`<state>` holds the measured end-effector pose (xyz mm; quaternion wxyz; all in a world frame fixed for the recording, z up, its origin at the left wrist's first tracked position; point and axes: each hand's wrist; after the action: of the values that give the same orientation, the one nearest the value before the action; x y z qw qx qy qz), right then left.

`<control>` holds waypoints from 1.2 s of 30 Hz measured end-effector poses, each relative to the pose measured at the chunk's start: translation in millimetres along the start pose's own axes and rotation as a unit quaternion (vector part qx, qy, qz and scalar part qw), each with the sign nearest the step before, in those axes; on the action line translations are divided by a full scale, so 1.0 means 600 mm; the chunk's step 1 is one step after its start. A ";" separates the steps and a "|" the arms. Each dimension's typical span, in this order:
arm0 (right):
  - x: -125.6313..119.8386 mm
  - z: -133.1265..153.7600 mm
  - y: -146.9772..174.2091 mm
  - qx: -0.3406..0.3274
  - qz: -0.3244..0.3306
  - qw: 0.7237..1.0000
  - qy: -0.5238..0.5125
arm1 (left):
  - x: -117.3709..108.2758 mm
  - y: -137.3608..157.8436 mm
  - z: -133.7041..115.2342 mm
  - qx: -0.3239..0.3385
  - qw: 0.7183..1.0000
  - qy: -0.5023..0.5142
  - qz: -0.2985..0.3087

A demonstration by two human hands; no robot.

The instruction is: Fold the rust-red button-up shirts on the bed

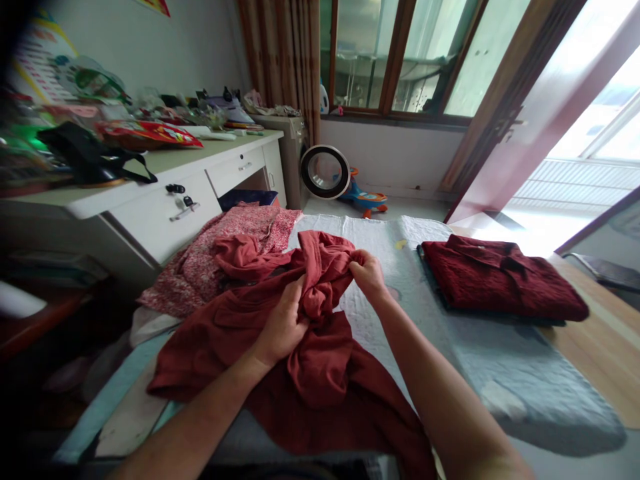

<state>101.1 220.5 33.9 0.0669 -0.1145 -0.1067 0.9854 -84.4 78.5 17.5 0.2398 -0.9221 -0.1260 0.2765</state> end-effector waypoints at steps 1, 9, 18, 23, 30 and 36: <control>-0.018 0.003 0.008 -0.012 0.002 1.000 0.021 | -0.005 0.000 -0.003 0.009 1.000 -0.010 0.006; -0.104 -0.036 0.003 -0.056 0.096 0.976 0.187 | -0.018 0.019 -0.017 -0.013 0.998 -0.066 0.009; -0.015 -0.078 -0.047 -0.126 0.183 0.964 0.147 | 0.007 0.097 -0.079 -0.024 0.995 -0.081 0.060; -0.005 -0.035 -0.017 -0.033 0.259 0.965 -0.025 | -0.001 0.095 -0.064 0.027 0.996 -0.068 0.042; -0.105 0.027 0.037 -0.031 0.177 0.983 0.025 | -0.090 0.032 -0.058 0.044 0.996 -0.026 0.072; -0.194 0.087 0.086 -0.046 0.105 0.993 0.030 | -0.170 -0.048 -0.042 0.099 0.985 -0.076 0.119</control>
<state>195.3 142.4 96.4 -0.0394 -0.1578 -0.1372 0.9771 -156.1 56.4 96.7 0.2847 -0.8787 -0.0054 0.3832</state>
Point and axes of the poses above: each hand's wrist, its own y-axis away from the middle knuckle, its own x-axis out of the palm, z = x × y, and after that the axes turned 9 degrees about -z, right-handed
